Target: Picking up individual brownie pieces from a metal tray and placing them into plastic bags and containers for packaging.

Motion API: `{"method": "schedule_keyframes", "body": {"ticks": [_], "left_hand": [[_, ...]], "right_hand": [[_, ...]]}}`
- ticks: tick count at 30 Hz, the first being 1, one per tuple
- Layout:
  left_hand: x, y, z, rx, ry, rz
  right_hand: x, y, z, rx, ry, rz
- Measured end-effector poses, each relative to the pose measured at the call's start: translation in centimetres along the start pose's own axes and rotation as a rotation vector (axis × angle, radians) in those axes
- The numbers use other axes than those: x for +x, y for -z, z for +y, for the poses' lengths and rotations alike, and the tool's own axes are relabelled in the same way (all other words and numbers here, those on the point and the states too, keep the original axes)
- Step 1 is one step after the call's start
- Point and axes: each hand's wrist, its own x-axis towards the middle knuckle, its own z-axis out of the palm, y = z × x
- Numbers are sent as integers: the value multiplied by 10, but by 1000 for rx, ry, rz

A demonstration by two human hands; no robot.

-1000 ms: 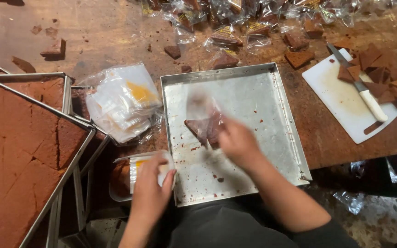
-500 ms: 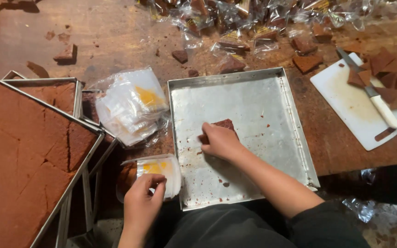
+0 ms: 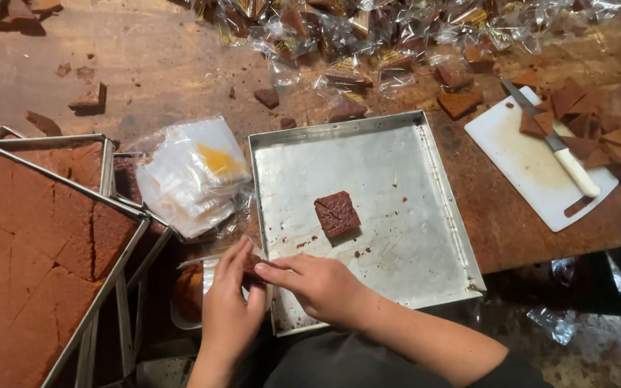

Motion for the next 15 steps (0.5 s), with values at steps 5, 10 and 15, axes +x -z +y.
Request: {"method": "schedule_keyframes", "body": {"ticks": [5, 10, 15], "left_hand": [[-12, -19, 11, 47, -133, -14], [-26, -35, 8, -9, -465, -86], [-23, -27, -58, 196, -143, -71]], "right_hand": [[16, 7, -7, -121, -326, -285], [35, 37, 1, 58, -672, -472], [17, 79, 68, 167, -876, 532]]}}
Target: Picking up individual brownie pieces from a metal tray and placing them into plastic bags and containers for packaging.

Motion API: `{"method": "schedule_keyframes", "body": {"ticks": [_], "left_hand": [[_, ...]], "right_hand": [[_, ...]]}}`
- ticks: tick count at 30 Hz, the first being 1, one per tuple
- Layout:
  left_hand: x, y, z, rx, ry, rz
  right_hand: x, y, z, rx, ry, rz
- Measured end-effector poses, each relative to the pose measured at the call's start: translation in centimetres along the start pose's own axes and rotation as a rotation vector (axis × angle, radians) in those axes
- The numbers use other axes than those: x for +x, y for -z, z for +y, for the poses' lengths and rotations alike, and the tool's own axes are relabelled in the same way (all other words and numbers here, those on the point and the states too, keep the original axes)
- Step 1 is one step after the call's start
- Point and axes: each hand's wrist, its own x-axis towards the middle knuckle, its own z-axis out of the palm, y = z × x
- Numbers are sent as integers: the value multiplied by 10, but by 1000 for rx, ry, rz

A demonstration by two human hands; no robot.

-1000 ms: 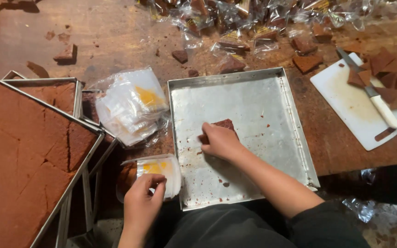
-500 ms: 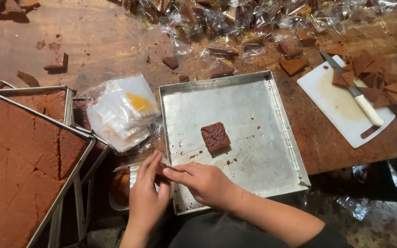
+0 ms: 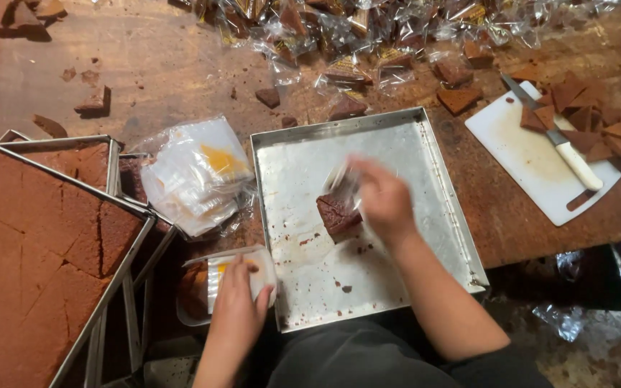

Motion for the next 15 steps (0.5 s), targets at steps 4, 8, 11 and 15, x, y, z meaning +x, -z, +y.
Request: {"method": "schedule_keyframes", "body": {"ticks": [4, 8, 11, 15], "left_hand": [[-10, 11, 11, -103, 356, -203], [-15, 11, 17, -184, 287, -75], [-15, 10, 13, -214, 286, -52], [-9, 15, 18, -228, 250, -38]], "right_hand": [[42, -11, 25, -176, 541, 413], [30, -51, 28, -642, -164, -374], [1, -69, 24, -768, -106, -598], [-20, -70, 39, -140, -89, -615]]}}
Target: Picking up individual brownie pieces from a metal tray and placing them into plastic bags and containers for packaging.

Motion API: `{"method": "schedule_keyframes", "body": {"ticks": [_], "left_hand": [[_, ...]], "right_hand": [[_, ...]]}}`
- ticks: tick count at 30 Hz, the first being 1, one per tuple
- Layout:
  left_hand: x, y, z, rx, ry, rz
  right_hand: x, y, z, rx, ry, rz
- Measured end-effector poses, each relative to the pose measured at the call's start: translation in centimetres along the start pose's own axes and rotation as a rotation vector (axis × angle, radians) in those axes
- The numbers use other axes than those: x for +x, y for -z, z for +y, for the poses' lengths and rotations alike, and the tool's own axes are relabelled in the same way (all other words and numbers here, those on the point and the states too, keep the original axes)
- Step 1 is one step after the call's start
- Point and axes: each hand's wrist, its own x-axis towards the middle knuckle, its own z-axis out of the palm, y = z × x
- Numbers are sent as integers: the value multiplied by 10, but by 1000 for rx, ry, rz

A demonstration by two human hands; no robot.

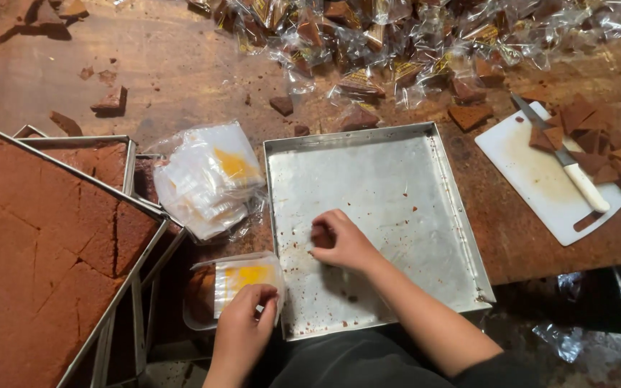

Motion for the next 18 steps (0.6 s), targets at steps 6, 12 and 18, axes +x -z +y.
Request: {"method": "schedule_keyframes", "body": {"ticks": [6, 12, 18], "left_hand": [[8, -1, 2, -65, -141, 27], [11, -10, 7, -49, -237, 7], [18, -9, 48, -133, -169, -138]], "right_hand": [[-26, 19, 23, 60, -330, 111], [-47, 20, 61, 15, 106, 409], [-93, -21, 13, -55, 847, 175]]}}
